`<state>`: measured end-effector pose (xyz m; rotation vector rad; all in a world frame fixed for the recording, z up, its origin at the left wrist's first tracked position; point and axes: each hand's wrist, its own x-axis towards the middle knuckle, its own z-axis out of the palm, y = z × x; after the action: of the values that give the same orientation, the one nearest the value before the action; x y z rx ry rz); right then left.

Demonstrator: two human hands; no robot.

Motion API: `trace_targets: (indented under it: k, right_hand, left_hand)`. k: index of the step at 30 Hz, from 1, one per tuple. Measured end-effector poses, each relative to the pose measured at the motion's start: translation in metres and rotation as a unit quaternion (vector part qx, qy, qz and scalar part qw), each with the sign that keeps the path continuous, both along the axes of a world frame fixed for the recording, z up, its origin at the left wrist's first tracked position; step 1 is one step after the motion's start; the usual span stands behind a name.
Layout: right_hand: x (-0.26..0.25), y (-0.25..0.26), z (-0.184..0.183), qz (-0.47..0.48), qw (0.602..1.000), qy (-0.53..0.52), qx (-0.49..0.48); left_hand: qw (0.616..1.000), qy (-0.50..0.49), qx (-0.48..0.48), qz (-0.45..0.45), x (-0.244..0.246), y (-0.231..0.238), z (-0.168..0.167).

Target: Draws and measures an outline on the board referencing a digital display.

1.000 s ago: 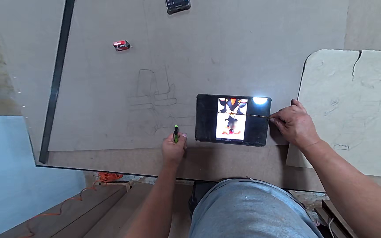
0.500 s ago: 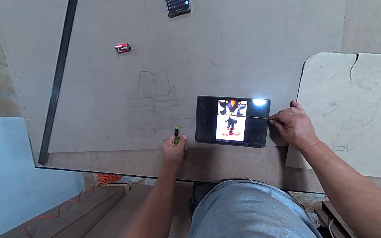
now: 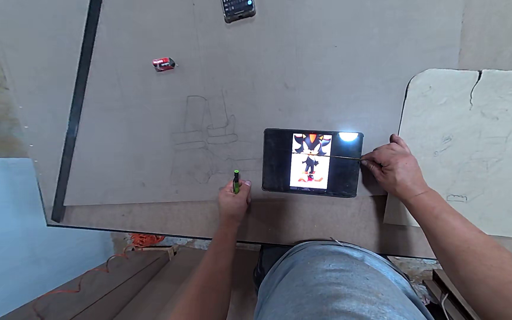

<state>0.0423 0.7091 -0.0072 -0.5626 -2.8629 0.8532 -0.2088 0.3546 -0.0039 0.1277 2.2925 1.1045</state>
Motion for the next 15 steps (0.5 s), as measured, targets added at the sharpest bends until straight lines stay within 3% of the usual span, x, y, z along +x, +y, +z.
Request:
trace_targets:
  k: [15]
  right_hand:
    - [0.0004, -0.0002, 0.0009, -0.002, 1.0, 0.013, 0.01]
  left_hand:
    - [1.0, -0.019, -0.014, 0.015, 0.0065, 0.0044, 0.0085]
